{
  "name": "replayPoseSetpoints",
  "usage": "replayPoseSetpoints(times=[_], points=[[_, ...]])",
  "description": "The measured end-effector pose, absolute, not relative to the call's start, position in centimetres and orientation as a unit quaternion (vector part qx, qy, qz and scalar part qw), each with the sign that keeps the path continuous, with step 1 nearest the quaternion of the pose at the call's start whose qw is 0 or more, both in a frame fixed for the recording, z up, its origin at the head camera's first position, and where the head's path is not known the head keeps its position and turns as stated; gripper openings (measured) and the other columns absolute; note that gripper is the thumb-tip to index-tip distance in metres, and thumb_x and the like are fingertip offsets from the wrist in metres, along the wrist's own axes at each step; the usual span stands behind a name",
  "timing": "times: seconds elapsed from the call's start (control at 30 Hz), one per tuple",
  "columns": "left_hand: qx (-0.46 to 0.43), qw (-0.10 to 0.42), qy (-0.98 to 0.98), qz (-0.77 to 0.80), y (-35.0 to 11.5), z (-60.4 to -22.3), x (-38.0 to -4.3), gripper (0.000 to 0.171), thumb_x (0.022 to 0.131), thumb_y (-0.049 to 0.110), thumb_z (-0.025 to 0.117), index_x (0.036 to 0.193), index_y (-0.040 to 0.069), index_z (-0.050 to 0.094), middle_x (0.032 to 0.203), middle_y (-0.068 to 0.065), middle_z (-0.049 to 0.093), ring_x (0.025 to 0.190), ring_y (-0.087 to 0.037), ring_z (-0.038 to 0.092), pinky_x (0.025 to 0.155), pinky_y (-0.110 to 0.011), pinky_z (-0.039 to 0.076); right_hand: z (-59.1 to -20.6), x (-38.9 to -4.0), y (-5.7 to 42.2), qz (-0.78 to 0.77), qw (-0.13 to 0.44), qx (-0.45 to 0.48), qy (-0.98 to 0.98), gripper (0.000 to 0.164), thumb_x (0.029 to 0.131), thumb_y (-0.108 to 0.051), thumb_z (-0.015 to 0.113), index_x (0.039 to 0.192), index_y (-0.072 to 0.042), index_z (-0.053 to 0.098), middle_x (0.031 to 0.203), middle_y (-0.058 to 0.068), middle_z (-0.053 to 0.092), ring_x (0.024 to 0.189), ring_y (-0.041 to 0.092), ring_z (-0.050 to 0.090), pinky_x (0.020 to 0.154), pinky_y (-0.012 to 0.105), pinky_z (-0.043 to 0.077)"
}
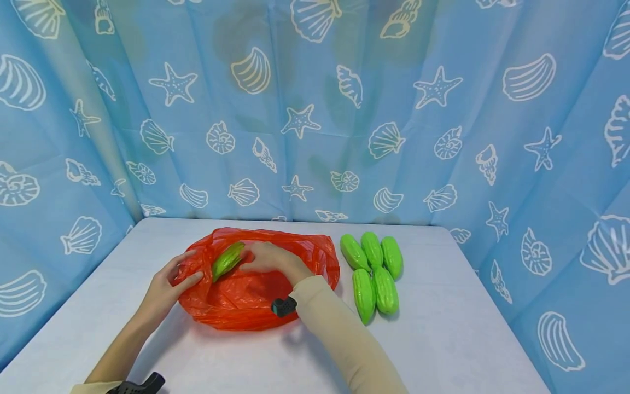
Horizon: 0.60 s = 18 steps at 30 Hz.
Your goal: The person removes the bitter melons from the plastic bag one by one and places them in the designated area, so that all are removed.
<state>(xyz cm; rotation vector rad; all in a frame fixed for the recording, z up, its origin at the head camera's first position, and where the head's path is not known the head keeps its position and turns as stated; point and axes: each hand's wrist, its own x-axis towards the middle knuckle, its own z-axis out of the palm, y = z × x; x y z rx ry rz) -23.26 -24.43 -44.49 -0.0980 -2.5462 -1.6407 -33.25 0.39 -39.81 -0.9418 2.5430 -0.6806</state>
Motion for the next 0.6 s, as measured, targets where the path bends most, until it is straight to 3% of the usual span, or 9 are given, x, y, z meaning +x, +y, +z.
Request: replayPoseSetpoints(times=[0.27,0.6], points=[[-0.024,0.051,-0.843,-0.534,-24.4,-44.3,-23.2,0.07,0.091,0.044,0.067,0.15,0.025,0.036,0.154,-0.013,0.04,0.135,-0.036,0.046,0.091,-0.037,0.058,-39.9,-33.8,-0.4,-0.24,0.137,-0.353,0.894,0.047,0.096,-0.029,0.064,0.139,-0.014,0.053,0.133,0.003,0.061,0.112,0.018,0.058,0.101,0.029,0.05],[-0.02,0.047,-0.846,-0.531,-24.2,-44.3,-23.1,0.071,0.09,0.045,0.067,0.151,0.027,0.035,0.155,-0.012,0.038,0.136,-0.036,0.045,0.093,-0.04,0.057,-39.7,-33.7,-1.8,-0.203,0.114,-0.346,0.909,0.048,0.096,-0.03,0.062,0.142,-0.02,0.051,0.135,0.001,0.058,0.121,0.017,0.053,0.107,0.035,0.048]])
